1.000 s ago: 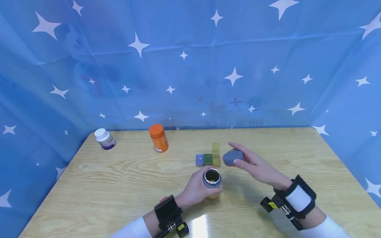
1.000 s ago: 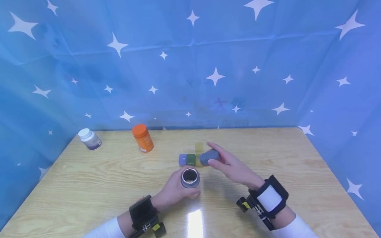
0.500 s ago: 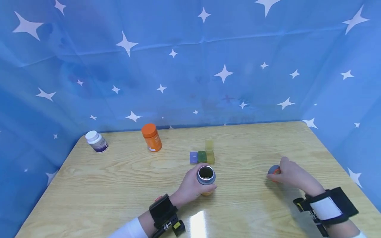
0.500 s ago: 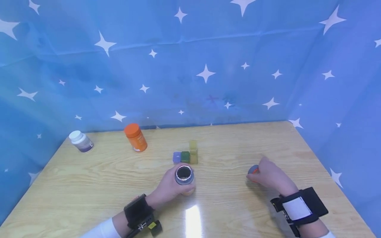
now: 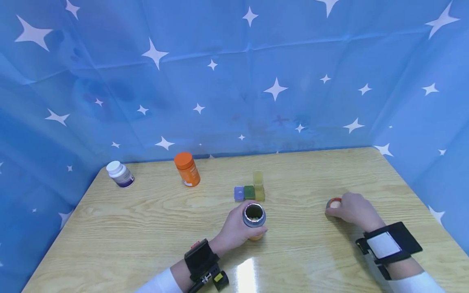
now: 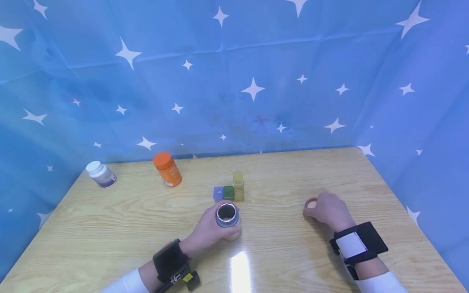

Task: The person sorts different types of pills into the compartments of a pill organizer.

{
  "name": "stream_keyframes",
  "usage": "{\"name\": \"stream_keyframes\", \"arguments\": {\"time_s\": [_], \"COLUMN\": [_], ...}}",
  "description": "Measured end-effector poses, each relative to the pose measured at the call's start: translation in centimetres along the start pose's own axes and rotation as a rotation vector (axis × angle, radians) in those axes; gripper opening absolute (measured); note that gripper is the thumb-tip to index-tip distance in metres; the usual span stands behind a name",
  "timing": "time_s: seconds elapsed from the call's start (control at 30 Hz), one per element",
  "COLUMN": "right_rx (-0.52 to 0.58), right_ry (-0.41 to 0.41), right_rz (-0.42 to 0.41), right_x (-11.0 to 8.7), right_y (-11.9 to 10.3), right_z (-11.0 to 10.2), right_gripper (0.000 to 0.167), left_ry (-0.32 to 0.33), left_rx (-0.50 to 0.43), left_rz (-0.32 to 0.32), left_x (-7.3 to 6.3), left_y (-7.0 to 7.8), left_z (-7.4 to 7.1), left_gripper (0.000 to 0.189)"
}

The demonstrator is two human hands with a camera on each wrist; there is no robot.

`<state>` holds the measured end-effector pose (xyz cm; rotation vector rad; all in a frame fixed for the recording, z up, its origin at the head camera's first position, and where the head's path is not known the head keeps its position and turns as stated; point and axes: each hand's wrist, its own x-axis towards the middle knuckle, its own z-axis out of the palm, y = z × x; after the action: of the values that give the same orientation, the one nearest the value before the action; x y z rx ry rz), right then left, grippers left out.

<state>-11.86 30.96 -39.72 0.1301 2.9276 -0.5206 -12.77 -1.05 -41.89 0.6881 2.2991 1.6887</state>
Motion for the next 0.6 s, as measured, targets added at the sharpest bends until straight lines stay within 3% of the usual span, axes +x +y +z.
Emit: {"name": "stream_keyframes", "arguments": {"time_s": [0.17, 0.4, 0.5, 0.6], "right_rx": [-0.029, -0.038, -0.058, -0.014], "right_ry": [-0.046, -0.074, -0.027, 0.061], "right_rz": [0.037, 0.025, -0.013, -0.116], "right_x": [0.4, 0.1, -0.4, -1.1], "right_y": [-0.1, -0.2, -1.0, -3.5], "right_z": [0.1, -0.4, -1.2, -2.0], "right_gripper": [0.037, 0.043, 0.054, 0.066], "left_ry": [-0.010, 0.001, 0.000, 0.002], "left_rx": [-0.010, 0.006, 0.007, -0.004], "left_rz": [-0.001, -0.003, -0.007, -0.012], "left_x": [0.0, 0.0, 0.1, 0.1], "left_y": [0.0, 0.0, -0.1, -0.1], "left_z": [0.0, 0.0, 0.0, -0.1], "left_gripper": [0.056, 0.055, 0.056, 0.056]}}
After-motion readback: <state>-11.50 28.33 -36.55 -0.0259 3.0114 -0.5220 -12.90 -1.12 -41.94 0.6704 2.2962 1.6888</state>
